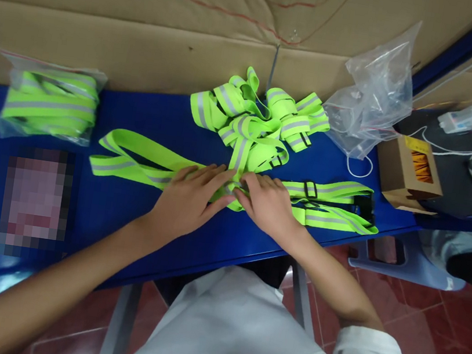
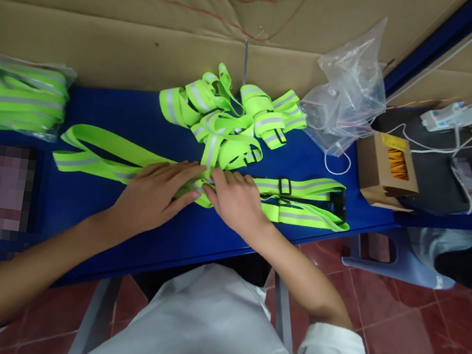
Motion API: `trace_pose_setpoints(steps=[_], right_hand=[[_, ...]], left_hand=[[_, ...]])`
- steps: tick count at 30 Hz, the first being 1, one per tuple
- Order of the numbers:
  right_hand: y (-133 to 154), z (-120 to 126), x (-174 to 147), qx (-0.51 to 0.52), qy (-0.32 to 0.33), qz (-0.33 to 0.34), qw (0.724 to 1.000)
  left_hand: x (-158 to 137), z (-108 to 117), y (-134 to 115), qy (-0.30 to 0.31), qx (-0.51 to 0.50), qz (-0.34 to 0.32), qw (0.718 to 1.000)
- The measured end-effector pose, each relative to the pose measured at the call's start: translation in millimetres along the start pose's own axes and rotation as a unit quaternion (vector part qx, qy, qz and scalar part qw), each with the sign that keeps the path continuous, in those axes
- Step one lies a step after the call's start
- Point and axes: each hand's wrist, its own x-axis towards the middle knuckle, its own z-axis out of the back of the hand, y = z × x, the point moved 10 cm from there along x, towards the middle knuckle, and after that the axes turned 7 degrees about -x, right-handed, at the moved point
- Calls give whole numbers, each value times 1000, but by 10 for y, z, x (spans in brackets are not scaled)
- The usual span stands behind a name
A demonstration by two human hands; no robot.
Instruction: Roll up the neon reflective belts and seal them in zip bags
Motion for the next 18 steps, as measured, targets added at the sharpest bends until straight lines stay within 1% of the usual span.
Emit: trace_pose_setpoints(steps=[3,6,8,11,13,14,15,16,17,18], right_hand=[[-23,18,50,-11,-6,1,1000],[-59,-15,107,-14,-7,4,1000],[-50,-24,109,-16,-9,19,1000],[-26,86,-35,-31,-30,53,998],[-108,271,-259,-34,-67,46,996],[-204,383,-408,-31,-90,24,995],[-348,518,-581,-30,-124,-16,992],[-539,667,-784,-36,-168,-76,982],[-776,794,-1012,-46,-206,-158,964],[-1007,892,-1251,-59,-238,-239,939]], left_hand=[[101,34,-64,-20,35,14,999],[136,-45,-68,-33,69,15,997],[120,-80,-78,-54,88,0,995],[70,-46,-167,-83,121,-49,988],[41,29,-246,-88,136,-71,984],[30,85,-291,-92,142,-75,983],[19,150,-347,-102,144,-76,981],[7,217,-424,-119,146,-79,979],[-5,265,-532,-135,146,-89,976],[-13,284,-670,-149,142,-107,973]])
